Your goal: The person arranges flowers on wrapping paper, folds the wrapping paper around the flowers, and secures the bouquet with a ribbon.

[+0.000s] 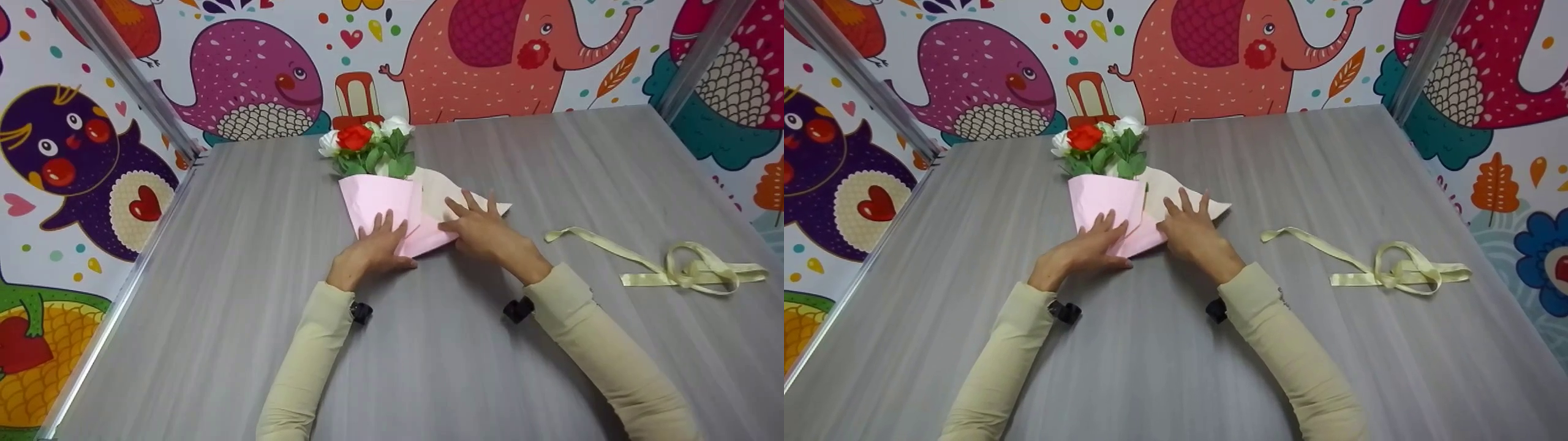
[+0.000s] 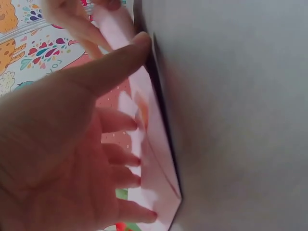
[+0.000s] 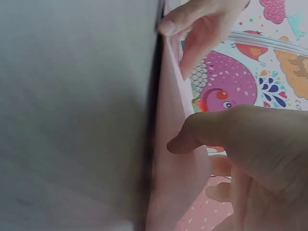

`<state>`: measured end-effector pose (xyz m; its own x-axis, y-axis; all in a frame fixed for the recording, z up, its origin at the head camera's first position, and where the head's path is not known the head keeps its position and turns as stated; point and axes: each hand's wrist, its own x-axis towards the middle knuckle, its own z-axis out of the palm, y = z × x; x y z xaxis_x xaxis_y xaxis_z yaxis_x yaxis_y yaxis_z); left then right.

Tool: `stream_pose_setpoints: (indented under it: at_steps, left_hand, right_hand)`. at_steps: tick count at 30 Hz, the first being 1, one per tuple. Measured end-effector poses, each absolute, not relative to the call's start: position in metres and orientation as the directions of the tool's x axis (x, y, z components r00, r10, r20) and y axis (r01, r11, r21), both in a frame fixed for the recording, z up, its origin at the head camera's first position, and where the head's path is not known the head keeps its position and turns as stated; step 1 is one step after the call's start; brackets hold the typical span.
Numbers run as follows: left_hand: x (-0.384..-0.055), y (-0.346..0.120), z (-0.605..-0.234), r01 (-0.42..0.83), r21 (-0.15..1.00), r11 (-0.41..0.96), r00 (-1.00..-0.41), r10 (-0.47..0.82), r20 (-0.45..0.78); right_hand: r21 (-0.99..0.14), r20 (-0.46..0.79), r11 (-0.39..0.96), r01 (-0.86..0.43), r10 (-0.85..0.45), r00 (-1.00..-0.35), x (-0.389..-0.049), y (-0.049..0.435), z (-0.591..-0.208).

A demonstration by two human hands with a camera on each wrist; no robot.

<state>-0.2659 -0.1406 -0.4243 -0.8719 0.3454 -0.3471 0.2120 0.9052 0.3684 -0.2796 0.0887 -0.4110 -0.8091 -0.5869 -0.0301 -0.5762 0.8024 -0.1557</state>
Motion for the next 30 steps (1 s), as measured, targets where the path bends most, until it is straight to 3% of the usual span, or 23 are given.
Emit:
stream_pose_setpoints:
  at_steps: [16, 20, 23, 27, 30]
  left_hand:
    - [-0.265, -0.129, -0.425, 0.237, 0.345, 0.908, -0.892, 0.344, -0.294]
    - [-0.265, -0.132, -0.422, 0.245, 0.356, 0.902, -0.877, 0.363, -0.315]
    - [-0.265, -0.137, -0.419, 0.253, 0.379, 0.890, -0.872, 0.379, -0.310]
    - [-0.263, -0.143, -0.413, 0.249, 0.395, 0.884, -0.867, 0.386, -0.316]
    - [-0.261, -0.144, -0.410, 0.246, 0.374, 0.894, -0.864, 0.378, -0.334]
  right_hand:
    - [0.058, 0.202, 0.774, -0.631, -0.628, -0.751, -0.270, 0.062, -0.389]
    - [-0.038, 0.330, 0.808, -0.588, -0.545, -0.771, -0.271, 0.058, -0.386]
    - [-0.193, 0.361, 0.853, -0.484, -0.397, -0.844, -0.273, 0.058, -0.385]
    - [-0.406, 0.201, 0.854, -0.327, -0.266, -0.943, -0.278, 0.062, -0.389]
    - [-0.467, 0.067, 0.837, -0.287, -0.290, -0.955, -0.282, 0.063, -0.399]
